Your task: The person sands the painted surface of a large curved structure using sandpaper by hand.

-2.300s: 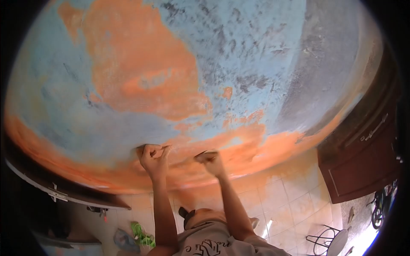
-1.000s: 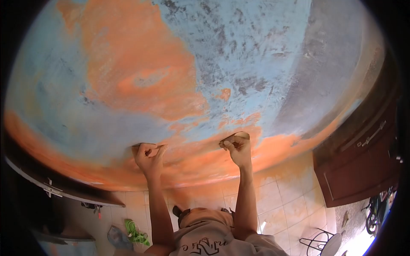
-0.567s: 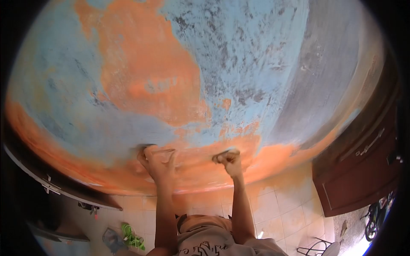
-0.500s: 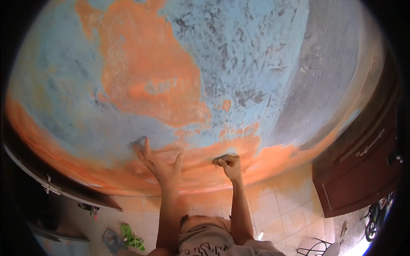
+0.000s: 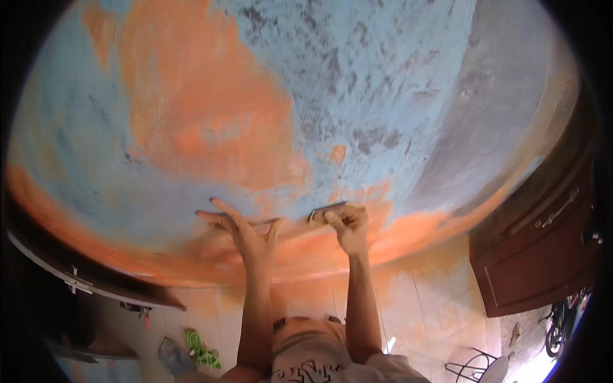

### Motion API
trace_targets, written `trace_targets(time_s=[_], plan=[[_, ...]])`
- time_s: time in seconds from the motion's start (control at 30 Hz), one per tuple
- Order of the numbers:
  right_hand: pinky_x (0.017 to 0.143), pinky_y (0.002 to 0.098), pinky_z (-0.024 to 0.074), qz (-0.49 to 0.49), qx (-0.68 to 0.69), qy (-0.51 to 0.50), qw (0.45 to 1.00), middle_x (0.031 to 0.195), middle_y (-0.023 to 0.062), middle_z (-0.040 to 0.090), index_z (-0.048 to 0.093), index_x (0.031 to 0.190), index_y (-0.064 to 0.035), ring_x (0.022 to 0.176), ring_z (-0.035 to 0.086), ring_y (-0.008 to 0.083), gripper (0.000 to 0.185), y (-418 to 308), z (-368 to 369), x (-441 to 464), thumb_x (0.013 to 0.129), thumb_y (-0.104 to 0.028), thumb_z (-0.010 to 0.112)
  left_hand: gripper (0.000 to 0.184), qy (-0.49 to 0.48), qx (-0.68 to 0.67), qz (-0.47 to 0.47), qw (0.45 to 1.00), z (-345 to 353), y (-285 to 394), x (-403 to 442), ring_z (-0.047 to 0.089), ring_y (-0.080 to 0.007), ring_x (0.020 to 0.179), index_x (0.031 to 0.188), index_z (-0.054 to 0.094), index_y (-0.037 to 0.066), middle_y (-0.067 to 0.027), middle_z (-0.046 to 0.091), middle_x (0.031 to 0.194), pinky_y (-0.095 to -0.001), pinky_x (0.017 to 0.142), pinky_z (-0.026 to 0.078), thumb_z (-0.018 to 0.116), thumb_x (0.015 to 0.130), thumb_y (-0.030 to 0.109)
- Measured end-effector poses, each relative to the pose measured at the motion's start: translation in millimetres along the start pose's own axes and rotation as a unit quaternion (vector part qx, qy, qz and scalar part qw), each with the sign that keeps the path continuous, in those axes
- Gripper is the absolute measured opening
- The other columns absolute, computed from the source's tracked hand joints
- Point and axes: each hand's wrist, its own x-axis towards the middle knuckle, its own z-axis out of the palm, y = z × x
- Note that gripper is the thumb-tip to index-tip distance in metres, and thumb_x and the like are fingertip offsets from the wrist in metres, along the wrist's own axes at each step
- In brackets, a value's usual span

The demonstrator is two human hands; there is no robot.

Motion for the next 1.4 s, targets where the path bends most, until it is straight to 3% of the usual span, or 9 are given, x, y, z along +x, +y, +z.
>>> trace_targets(time_s=[0.33, 0.43, 0.6, 0.7, 0.87, 1.07, 1.23, 1.3, 1.4], plan=[[0.052, 0.0224, 0.0448, -0.006, 0.089, 0.085, 0.992, 0.073, 0.0107, 0.070, 0.063, 0.068, -0.0007, 0.060, 0.059, 0.0094, 0.022, 18, 7, 0, 0.089, -0.003, 0.065, 0.137, -0.009, 0.021, -0.006, 1.000, 1, -4, -1, -0.014, -0.0505, 0.142, 0.153, -0.013, 0.013, -0.0354, -0.028, 0.148, -0.0571, 0.115, 0.008, 0.089, 0.062, 0.014], [0.068, 0.0265, 0.0533, 0.050, 0.095, 0.018, 0.994, 0.080, 0.0076, 0.071, 0.069, 0.078, 0.0027, 0.077, 0.066, 0.0131, 0.010, 57, -20, -9, 0.086, 0.006, 0.063, 0.134, -0.007, -0.008, 0.017, 1.000, -1, 0, -2, -0.014, -0.0509, 0.142, 0.153, -0.013, 0.013, -0.0353, -0.029, 0.148, -0.0584, 0.115, 0.007, 0.088, 0.064, 0.013], [0.066, 0.0274, 0.0528, 0.138, 0.161, 0.098, 0.972, 0.092, 0.0135, 0.071, 0.067, 0.076, 0.0050, 0.079, 0.069, 0.0179, 0.009, 78, -17, -44, 0.085, 0.006, 0.064, 0.132, -0.007, 0.018, -0.013, 1.000, 1, -2, -3, -0.015, -0.0525, 0.141, 0.153, -0.013, 0.013, -0.0355, -0.029, 0.147, -0.0582, 0.115, 0.005, 0.086, 0.066, 0.012], [0.064, 0.0271, 0.0527, 0.007, 0.090, 0.062, 0.994, 0.084, 0.0117, 0.071, 0.065, 0.073, 0.0039, 0.080, 0.070, 0.0183, 0.013, 32, -1, -7, 0.086, 0.006, 0.064, 0.132, -0.013, 0.015, 0.035, 0.999, 0, -6, -6, -0.016, -0.0526, 0.140, 0.153, -0.013, 0.013, -0.0358, -0.029, 0.147, -0.0581, 0.115, 0.003, 0.086, 0.067, 0.013], [0.050, 0.0234, 0.0432, 0.052, 0.180, 0.079, 0.979, 0.071, 0.0088, 0.067, 0.063, 0.075, -0.0009, 0.055, 0.056, 0.0120, 0.016, 97, -10, -40, 0.091, -0.001, 0.061, 0.125, -0.023, -0.006, 0.029, 0.999, 2, -8, -4, -0.018, -0.0581, 0.137, 0.153, -0.013, 0.010, -0.0380, -0.031, 0.145, -0.0635, 0.112, 0.000, 0.082, 0.074, 0.028], [0.051, 0.0253, 0.0441, 0.014, 0.103, 0.105, 0.989, 0.069, 0.0100, 0.067, 0.063, 0.070, -0.0001, 0.054, 0.053, 0.0117, 0.022, 6, 17, -1, 0.091, -0.008, 0.065, 0.124, -0.033, 0.009, 0.037, 0.999, 0, -7, -5, -0.017, -0.0577, 0.138, 0.152, -0.014, 0.009, -0.0387, -0.031, 0.145, -0.0660, 0.111, -0.001, 0.081, 0.075, 0.027], [0.051, 0.0248, 0.0450, -0.001, 0.129, 0.059, 0.990, 0.068, 0.0076, 0.063, 0.063, 0.076, 0.0002, 0.054, 0.052, 0.0103, 0.018, 91, -8, -43, 0.092, -0.009, 0.064, 0.126, -0.024, 0.023, 0.041, 0.999, -1, -12, -9, -0.018, -0.0578, 0.138, 0.152, -0.014, 0.008, -0.0394, -0.029, 0.145, -0.0665, 0.110, -0.002, 0.082, 0.073, 0.030], [0.051, 0.0259, 0.0452, 0.107, 0.172, 0.119, 0.972, 0.069, 0.0077, 0.064, 0.063, 0.078, 0.0009, 0.054, 0.051, 0.0096, 0.018, 86, -7, -45, 0.092, -0.010, 0.065, 0.126, -0.023, 0.018, 0.051, 0.998, 1, -12, -6, -0.019, -0.0577, 0.137, 0.152, -0.014, 0.008, -0.0399, -0.029, 0.145, -0.0657, 0.111, -0.002, 0.082, 0.073, 0.029], [0.048, 0.0212, 0.0399, 0.072, 0.185, 0.105, 0.974, 0.079, 0.0092, 0.070, 0.057, 0.066, -0.0031, 0.057, 0.056, 0.0086, 0.023, 14, 12, -7, 0.087, 0.002, 0.065, 0.125, -0.027, -0.001, 0.054, 0.998, 0, -9, -6, -0.020, -0.0575, 0.137, 0.152, -0.014, 0.009, -0.0394, -0.030, 0.145, -0.0653, 0.111, -0.002, 0.081, 0.074, 0.028]])
